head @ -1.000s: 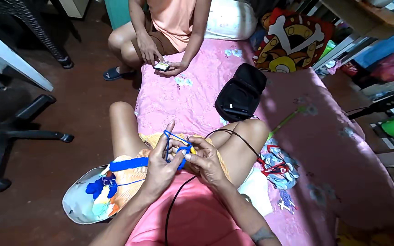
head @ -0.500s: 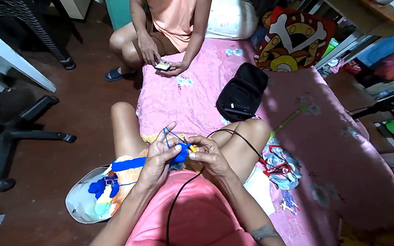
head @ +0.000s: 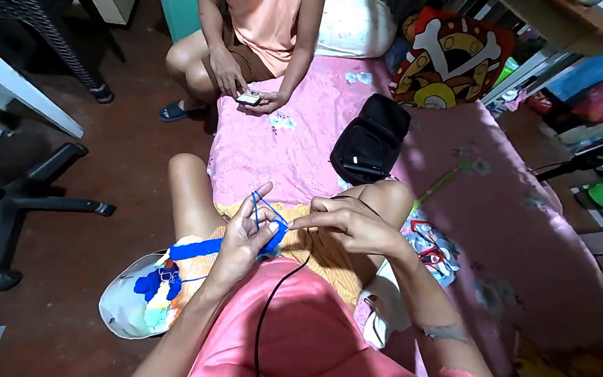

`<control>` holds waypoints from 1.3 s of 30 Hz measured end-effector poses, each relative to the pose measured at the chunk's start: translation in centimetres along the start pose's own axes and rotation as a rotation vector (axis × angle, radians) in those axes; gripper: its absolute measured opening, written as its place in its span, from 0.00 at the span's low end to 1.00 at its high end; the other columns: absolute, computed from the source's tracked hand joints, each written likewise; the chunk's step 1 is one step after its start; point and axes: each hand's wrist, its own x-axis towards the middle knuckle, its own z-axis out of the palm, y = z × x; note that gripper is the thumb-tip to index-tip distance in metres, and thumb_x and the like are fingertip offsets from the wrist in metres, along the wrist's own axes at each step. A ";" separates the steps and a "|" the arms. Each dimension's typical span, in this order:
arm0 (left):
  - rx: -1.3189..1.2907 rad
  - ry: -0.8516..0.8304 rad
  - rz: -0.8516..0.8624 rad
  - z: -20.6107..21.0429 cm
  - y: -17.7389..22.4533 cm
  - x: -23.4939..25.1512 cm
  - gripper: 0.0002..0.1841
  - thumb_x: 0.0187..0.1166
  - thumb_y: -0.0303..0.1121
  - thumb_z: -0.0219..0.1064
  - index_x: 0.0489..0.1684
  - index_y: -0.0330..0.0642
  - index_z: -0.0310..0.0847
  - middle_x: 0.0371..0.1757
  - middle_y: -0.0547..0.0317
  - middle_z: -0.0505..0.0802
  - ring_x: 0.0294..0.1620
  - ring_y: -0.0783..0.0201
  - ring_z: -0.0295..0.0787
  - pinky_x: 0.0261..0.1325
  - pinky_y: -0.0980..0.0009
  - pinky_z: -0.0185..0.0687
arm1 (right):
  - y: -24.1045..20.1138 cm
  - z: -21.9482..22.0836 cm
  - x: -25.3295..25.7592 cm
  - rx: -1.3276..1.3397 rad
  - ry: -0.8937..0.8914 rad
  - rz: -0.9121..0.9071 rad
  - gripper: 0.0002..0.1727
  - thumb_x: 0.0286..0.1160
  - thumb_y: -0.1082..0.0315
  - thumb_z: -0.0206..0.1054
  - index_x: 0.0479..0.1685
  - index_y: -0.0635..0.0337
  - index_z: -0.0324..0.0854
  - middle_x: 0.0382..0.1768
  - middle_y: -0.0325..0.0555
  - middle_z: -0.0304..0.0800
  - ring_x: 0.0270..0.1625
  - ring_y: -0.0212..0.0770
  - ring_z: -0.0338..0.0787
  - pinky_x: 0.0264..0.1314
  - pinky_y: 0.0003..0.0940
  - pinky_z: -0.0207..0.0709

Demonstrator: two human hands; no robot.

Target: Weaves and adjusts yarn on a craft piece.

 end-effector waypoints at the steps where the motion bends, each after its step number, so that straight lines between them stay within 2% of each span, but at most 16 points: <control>1: 0.021 0.012 0.014 0.1 0.0 0.0 0.36 0.76 0.20 0.61 0.88 0.38 0.55 0.41 0.63 0.93 0.38 0.73 0.91 0.45 0.78 0.88 | -0.4 -0.2 0.0 -0.051 0.003 0.001 0.33 0.64 0.78 0.59 0.70 0.38 0.88 0.37 0.45 0.85 0.32 0.40 0.82 0.34 0.41 0.75; 6: 0.128 0.079 0.068 0.5 0.2 -0.3 0.36 0.75 0.20 0.62 0.88 0.36 0.55 0.41 0.66 0.92 0.38 0.74 0.91 0.46 0.79 0.88 | -1.9 0.3 -0.1 -0.201 0.066 0.034 0.32 0.63 0.76 0.62 0.69 0.38 0.88 0.33 0.48 0.83 0.30 0.45 0.82 0.29 0.44 0.74; 10: 0.162 0.122 0.102 0.7 -0.1 -0.4 0.37 0.75 0.20 0.63 0.88 0.36 0.55 0.42 0.66 0.92 0.38 0.74 0.91 0.45 0.79 0.88 | -2.0 1.4 -0.4 -0.201 0.126 0.062 0.32 0.63 0.78 0.62 0.69 0.39 0.88 0.36 0.49 0.85 0.29 0.46 0.84 0.27 0.44 0.75; 15: 0.244 0.151 0.172 1.1 -0.9 -0.5 0.36 0.76 0.21 0.63 0.87 0.29 0.54 0.42 0.64 0.91 0.38 0.75 0.89 0.44 0.80 0.86 | -2.2 3.4 -0.6 -0.257 0.239 0.103 0.33 0.57 0.79 0.65 0.67 0.43 0.90 0.35 0.50 0.84 0.28 0.47 0.84 0.24 0.43 0.75; 21: 0.473 0.202 0.407 1.4 -2.7 -0.4 0.34 0.77 0.27 0.66 0.82 0.21 0.59 0.45 0.61 0.92 0.45 0.78 0.88 0.53 0.81 0.84 | -3.3 7.5 -0.6 -0.403 0.491 0.198 0.29 0.58 0.74 0.68 0.65 0.48 0.90 0.35 0.51 0.84 0.28 0.47 0.86 0.21 0.40 0.78; 25: 0.349 0.268 0.378 2.1 -2.9 -0.3 0.38 0.72 0.23 0.69 0.82 0.16 0.54 0.47 0.60 0.91 0.41 0.77 0.89 0.46 0.82 0.87 | -4.1 10.1 0.1 -0.339 0.639 0.307 0.32 0.55 0.78 0.65 0.67 0.50 0.90 0.36 0.50 0.82 0.26 0.42 0.84 0.19 0.35 0.77; 30: 0.282 0.343 0.361 2.0 -2.9 -0.2 0.39 0.70 0.18 0.68 0.83 0.14 0.51 0.40 0.63 0.92 0.37 0.78 0.88 0.42 0.83 0.85 | -4.4 11.4 1.0 -0.236 0.672 0.364 0.35 0.53 0.80 0.66 0.70 0.51 0.87 0.37 0.49 0.82 0.25 0.40 0.83 0.19 0.34 0.77; 31: 0.269 0.346 0.365 2.0 -3.0 -0.2 0.40 0.70 0.18 0.68 0.83 0.14 0.50 0.40 0.64 0.92 0.37 0.78 0.88 0.42 0.83 0.85 | -4.5 11.2 1.2 -0.162 0.654 0.385 0.34 0.58 0.80 0.64 0.72 0.51 0.86 0.38 0.49 0.82 0.26 0.40 0.84 0.22 0.35 0.79; 32: 0.260 0.345 0.369 2.1 -3.2 -0.2 0.41 0.70 0.18 0.68 0.84 0.15 0.49 0.39 0.65 0.91 0.36 0.79 0.88 0.42 0.83 0.85 | -4.5 10.9 1.3 -0.043 0.626 0.409 0.31 0.65 0.79 0.62 0.74 0.52 0.84 0.42 0.49 0.84 0.32 0.40 0.86 0.28 0.37 0.83; 34: 0.217 0.305 0.343 2.3 -3.2 -0.2 0.41 0.70 0.18 0.68 0.84 0.15 0.49 0.38 0.65 0.91 0.36 0.78 0.88 0.42 0.82 0.86 | -4.0 10.2 1.6 0.308 0.601 0.419 0.27 0.75 0.77 0.59 0.77 0.58 0.78 0.58 0.51 0.87 0.53 0.38 0.89 0.54 0.36 0.85; 35: 0.181 0.276 0.302 2.3 -3.0 -0.3 0.41 0.70 0.17 0.68 0.85 0.16 0.48 0.38 0.64 0.91 0.36 0.77 0.88 0.42 0.81 0.87 | -3.4 10.3 1.9 0.491 0.629 0.375 0.27 0.76 0.78 0.60 0.77 0.64 0.76 0.62 0.51 0.87 0.57 0.35 0.88 0.62 0.31 0.84; 36: 0.143 0.257 0.249 2.2 -2.7 -0.3 0.43 0.69 0.17 0.68 0.87 0.19 0.47 0.38 0.64 0.91 0.35 0.75 0.89 0.42 0.79 0.87 | -2.9 10.4 2.2 0.627 0.666 0.323 0.27 0.74 0.80 0.60 0.76 0.69 0.74 0.58 0.51 0.87 0.54 0.32 0.87 0.61 0.27 0.82; 37: 0.119 0.250 0.200 2.0 -2.2 -0.1 0.44 0.68 0.17 0.69 0.88 0.21 0.47 0.37 0.63 0.91 0.34 0.74 0.89 0.41 0.79 0.88 | -2.5 10.6 2.4 0.678 0.696 0.286 0.27 0.73 0.81 0.61 0.75 0.71 0.73 0.50 0.48 0.86 0.49 0.30 0.85 0.55 0.25 0.81; 39: 0.118 0.237 0.121 1.5 -1.2 0.1 0.44 0.68 0.17 0.69 0.89 0.24 0.48 0.37 0.63 0.92 0.34 0.73 0.90 0.40 0.79 0.88 | -1.9 10.8 2.3 0.485 0.730 0.256 0.24 0.71 0.80 0.63 0.71 0.72 0.76 0.43 0.45 0.85 0.43 0.30 0.85 0.49 0.25 0.83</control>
